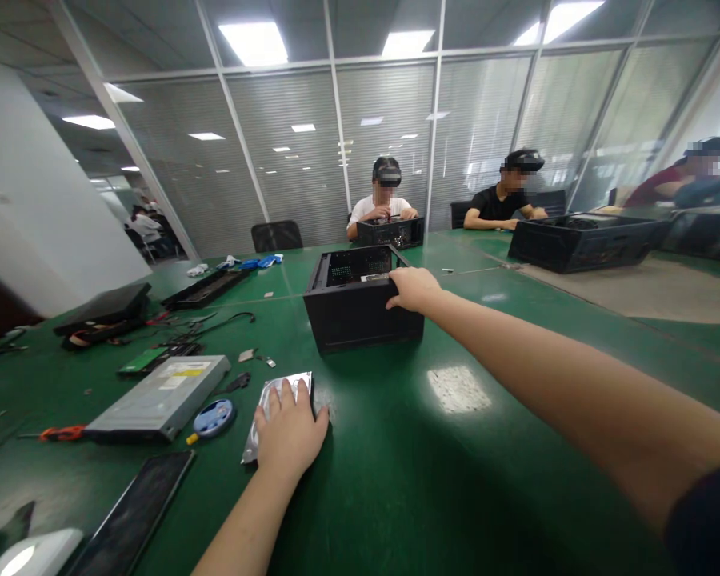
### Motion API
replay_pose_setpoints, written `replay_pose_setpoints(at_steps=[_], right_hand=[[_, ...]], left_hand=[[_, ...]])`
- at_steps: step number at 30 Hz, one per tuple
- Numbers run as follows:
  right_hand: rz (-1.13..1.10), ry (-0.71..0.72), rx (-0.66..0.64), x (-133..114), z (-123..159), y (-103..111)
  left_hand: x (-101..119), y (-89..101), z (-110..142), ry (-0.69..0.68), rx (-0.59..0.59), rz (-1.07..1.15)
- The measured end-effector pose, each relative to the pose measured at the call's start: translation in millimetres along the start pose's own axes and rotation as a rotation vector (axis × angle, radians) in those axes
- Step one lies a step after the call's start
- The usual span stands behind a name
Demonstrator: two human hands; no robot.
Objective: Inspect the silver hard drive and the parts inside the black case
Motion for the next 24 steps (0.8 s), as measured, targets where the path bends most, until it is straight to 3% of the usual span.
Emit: replay_pose_setpoints(at_steps=[4,8,11,15,19,24], right_hand=[[0.0,-0.037,0.103,-11,-2,-11],[0.0,-0.023,0.179,-20,22,-11],[-0.056,-0.014,0.195,-28,58,-11],[-0.361,-0.026,0.008,-42,126,-27],[-0.599,-0.021,-0.163,-57,197,-44],[-0.757,0.006,-0.129,-67,238,-50]], left_hand=[[1,3.4,0,0.003,0.009,0.006],[-4,11.0,0,0.065,0.061,0.059],[-12,14.6,1,0.165,0.132,0.085],[-17,6.8,0,0.196,0.014,0.086],[-18,11.3,0,0.169,-0.026,0.094],[-2,15.8,3,0.005,-0.022,0.189]])
Point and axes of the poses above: each hand's wrist, its own z-axis away from the middle knuckle, its own y-axis out of the back of the hand, x = y × z, the point moved 5 cm from there along -z, towards the middle knuckle, and after that the axes turned 7 degrees about -z, right-handed, at the moved point
